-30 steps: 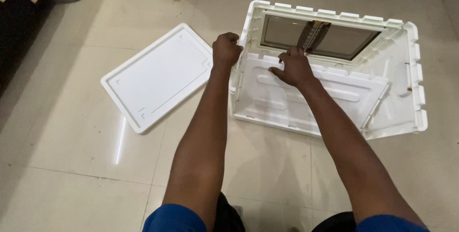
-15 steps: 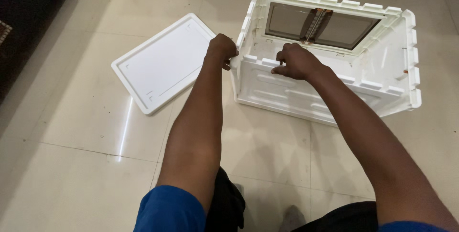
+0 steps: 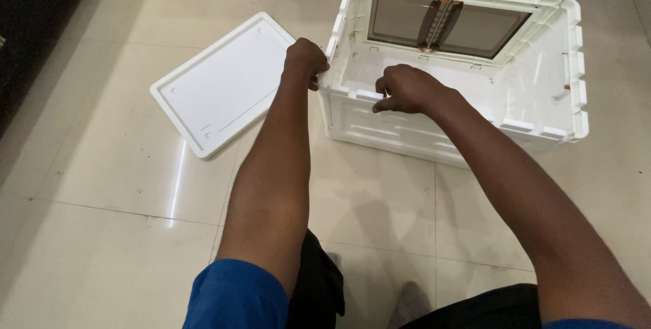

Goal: The person assembles a white plastic storage box by unfolding its sides, inserting a frame, and placing the lid on top. They then stack the assembled box on top of other similar boxes and close the latches.

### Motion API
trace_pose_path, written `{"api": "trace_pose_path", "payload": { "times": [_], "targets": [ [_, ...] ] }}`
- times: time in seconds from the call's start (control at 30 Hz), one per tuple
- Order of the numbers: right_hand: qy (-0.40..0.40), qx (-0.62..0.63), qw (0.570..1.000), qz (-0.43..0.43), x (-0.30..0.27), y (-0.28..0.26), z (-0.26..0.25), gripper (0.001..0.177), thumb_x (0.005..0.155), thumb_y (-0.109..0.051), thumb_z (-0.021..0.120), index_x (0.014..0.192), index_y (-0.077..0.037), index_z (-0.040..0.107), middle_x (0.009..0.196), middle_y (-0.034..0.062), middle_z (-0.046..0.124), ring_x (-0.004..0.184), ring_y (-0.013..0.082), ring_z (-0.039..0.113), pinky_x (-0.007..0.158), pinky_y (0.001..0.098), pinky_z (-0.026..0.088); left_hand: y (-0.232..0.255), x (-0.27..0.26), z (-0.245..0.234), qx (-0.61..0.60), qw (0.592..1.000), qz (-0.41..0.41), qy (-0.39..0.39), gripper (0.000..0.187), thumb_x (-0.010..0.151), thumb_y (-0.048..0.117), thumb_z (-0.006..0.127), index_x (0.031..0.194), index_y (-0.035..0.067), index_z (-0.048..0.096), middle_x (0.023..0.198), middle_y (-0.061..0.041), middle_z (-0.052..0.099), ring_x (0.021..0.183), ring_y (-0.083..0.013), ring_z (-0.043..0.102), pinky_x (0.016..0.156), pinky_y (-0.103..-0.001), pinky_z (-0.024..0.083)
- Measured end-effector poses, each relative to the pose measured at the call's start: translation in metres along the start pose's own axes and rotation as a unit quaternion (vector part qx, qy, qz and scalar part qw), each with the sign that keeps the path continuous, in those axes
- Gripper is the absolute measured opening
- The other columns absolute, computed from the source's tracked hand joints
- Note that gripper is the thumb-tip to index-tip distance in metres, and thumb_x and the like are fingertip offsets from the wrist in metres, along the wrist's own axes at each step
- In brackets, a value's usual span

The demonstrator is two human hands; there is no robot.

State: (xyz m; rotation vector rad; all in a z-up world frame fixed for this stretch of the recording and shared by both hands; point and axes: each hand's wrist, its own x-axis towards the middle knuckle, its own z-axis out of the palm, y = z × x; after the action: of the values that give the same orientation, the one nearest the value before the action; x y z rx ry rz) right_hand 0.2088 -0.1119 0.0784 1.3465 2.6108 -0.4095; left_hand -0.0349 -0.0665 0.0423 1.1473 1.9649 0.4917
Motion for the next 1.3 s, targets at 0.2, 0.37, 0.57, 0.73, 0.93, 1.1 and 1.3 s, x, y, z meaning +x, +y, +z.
{"api": "trace_pose_path", "payload": {
  "times": [0.2,0.37,0.57,0.73,0.93,1.1,1.3],
  "targets": [
    [0.017,-0.014,0.999,-0.028,0.002,0.003,0.006,0.042,0.082,-0.044,0.082,0.090,-0.004,0.075,0.097,0.0118,0.068,0.102,0.0308,0.065,0.086,0.0464,0.054,0.005,-0.004,0.001,0.022,0.999,0.025,0.009,0.015,0.087,0.007,0.074,0.084,-0.007,0.070,0.077,-0.020,0.075,0.056,-0.0286,0.075,0.050,-0.036,0.064],
    [0.077,-0.032,0.992,-0.095,0.007,0.014,0.011,0.035,0.082,-0.038,0.082,0.083,-0.004,0.076,0.096,0.0117,0.069,0.103,0.0319,0.063,0.085,0.0467,0.054,0.016,-0.010,-0.003,0.014,0.999,0.044,0.028,0.011,0.086,0.002,0.069,0.080,-0.007,0.069,0.079,-0.022,0.075,0.058,-0.0308,0.076,0.050,-0.037,0.062],
    [0.096,-0.046,0.990,-0.096,0.019,0.018,0.020,0.032,0.082,-0.036,0.081,0.085,-0.005,0.077,0.096,0.0129,0.069,0.101,0.0337,0.065,0.083,0.0480,0.054,0.016,-0.011,-0.002,-0.039,0.996,0.054,0.066,0.010,0.082,0.002,0.070,0.080,-0.008,0.067,0.085,-0.022,0.075,0.065,-0.0329,0.077,0.052,-0.039,0.060],
    [0.080,-0.046,0.994,-0.056,0.023,0.019,0.017,0.033,0.084,-0.038,0.079,0.085,-0.005,0.077,0.096,0.0127,0.069,0.100,0.0330,0.065,0.084,0.0481,0.054,0.015,0.001,0.002,-0.026,0.996,0.067,0.059,0.009,0.082,0.003,0.074,0.084,-0.005,0.070,0.089,-0.018,0.075,0.067,-0.0322,0.077,0.052,-0.037,0.060],
    [0.100,-0.043,0.993,-0.050,0.024,0.014,0.019,0.036,0.087,-0.043,0.075,0.097,-0.008,0.076,0.103,0.0102,0.069,0.104,0.0316,0.065,0.083,0.0478,0.055,0.006,0.031,0.001,-0.063,0.994,0.085,0.010,0.021,0.080,0.011,0.082,0.094,-0.002,0.071,0.095,-0.018,0.077,0.076,-0.0288,0.077,0.051,-0.038,0.060],
    [0.111,0.001,0.994,0.022,0.017,0.045,0.009,0.048,0.092,-0.051,0.071,0.114,-0.009,0.071,0.111,0.0116,0.070,0.102,0.0317,0.067,0.084,0.0486,0.054,0.001,0.067,0.011,0.042,0.990,0.124,0.058,0.038,0.078,0.026,0.088,0.095,-0.004,0.071,0.104,-0.021,0.074,0.091,-0.0310,0.074,0.072,-0.039,0.060],
    [0.217,0.038,0.959,0.178,-0.038,0.140,-0.013,0.029,0.095,-0.032,0.075,0.105,-0.005,0.076,0.099,0.0164,0.075,0.089,0.0321,0.071,0.078,0.0460,0.058,0.033,0.084,0.055,0.044,0.926,0.324,0.191,0.024,0.076,0.016,0.082,0.095,0.003,0.076,0.100,-0.019,0.076,0.089,-0.0320,0.074,0.078,-0.040,0.059]
  ]
}}
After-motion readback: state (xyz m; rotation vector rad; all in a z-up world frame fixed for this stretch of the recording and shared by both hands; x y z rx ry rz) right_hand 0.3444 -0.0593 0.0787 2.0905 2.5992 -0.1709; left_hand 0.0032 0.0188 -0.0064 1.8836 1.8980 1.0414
